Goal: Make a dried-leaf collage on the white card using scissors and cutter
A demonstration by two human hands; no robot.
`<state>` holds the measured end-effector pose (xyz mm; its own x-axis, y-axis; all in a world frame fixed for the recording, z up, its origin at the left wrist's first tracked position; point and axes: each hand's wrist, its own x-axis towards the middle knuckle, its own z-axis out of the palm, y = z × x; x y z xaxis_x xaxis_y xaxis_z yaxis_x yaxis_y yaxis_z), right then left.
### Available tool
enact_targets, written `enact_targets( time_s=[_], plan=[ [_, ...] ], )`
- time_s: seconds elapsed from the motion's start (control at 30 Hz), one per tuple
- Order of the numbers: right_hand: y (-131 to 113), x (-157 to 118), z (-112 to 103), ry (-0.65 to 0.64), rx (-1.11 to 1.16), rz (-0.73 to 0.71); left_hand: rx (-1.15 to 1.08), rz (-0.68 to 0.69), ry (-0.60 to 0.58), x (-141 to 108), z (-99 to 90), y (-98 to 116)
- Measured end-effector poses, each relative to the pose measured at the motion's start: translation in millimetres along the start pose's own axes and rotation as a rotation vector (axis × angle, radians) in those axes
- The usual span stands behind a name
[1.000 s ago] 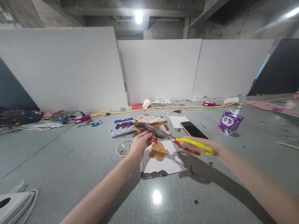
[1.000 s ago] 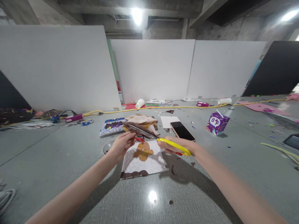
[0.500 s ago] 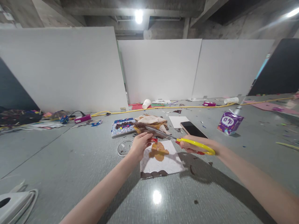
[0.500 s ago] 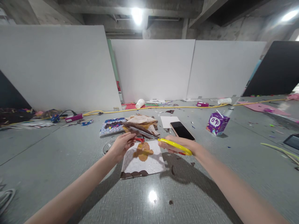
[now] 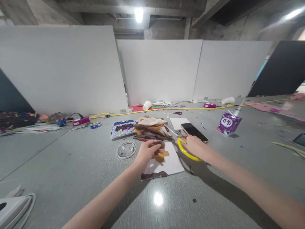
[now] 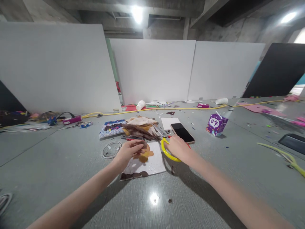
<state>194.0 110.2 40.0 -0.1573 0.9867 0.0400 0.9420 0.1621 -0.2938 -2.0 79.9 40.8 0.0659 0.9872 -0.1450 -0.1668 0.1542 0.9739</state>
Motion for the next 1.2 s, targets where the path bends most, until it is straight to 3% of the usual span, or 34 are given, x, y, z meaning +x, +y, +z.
enact_targets(
  time_s=[0.23, 0.5, 0.7, 0.8, 0.9, 1.0, 1.1, 1.2],
  plan=[
    [14, -20, 21, 0.100, -0.145, 0.161, 0.079, -0.002, -0.046, -32, 6.8, -33],
    [10, -28, 20, 0.063, -0.233, 0.157, 0.121, 0.029, -0.080, -52, 4.1, -47],
    [-1, -40, 11, 0.155, -0.334, 0.087, 0.081, -0.002, -0.117, -53, 6.2, -51],
    [-10, -46, 10, 0.261, -0.121, -0.187, 0.084, 0.002, -0.127, -53, 5.5, -51],
    [-21, -52, 15, 0.163, 0.304, -0.427, 0.104, 0.017, -0.147, -54, 5.5, -51],
    [-28, -56, 22, 0.053, 0.540, -0.452, 0.143, 0.035, -0.173, -55, 7.4, -52],
    [-28, -56, 26, 0.051, 0.608, -0.399, 0.195, 0.051, -0.196, -58, 8.5, -53],
    [-23, -52, 30, 0.056, 0.630, -0.359, 0.410, 0.200, -0.085, -60, 3.9, -50]
  ],
)
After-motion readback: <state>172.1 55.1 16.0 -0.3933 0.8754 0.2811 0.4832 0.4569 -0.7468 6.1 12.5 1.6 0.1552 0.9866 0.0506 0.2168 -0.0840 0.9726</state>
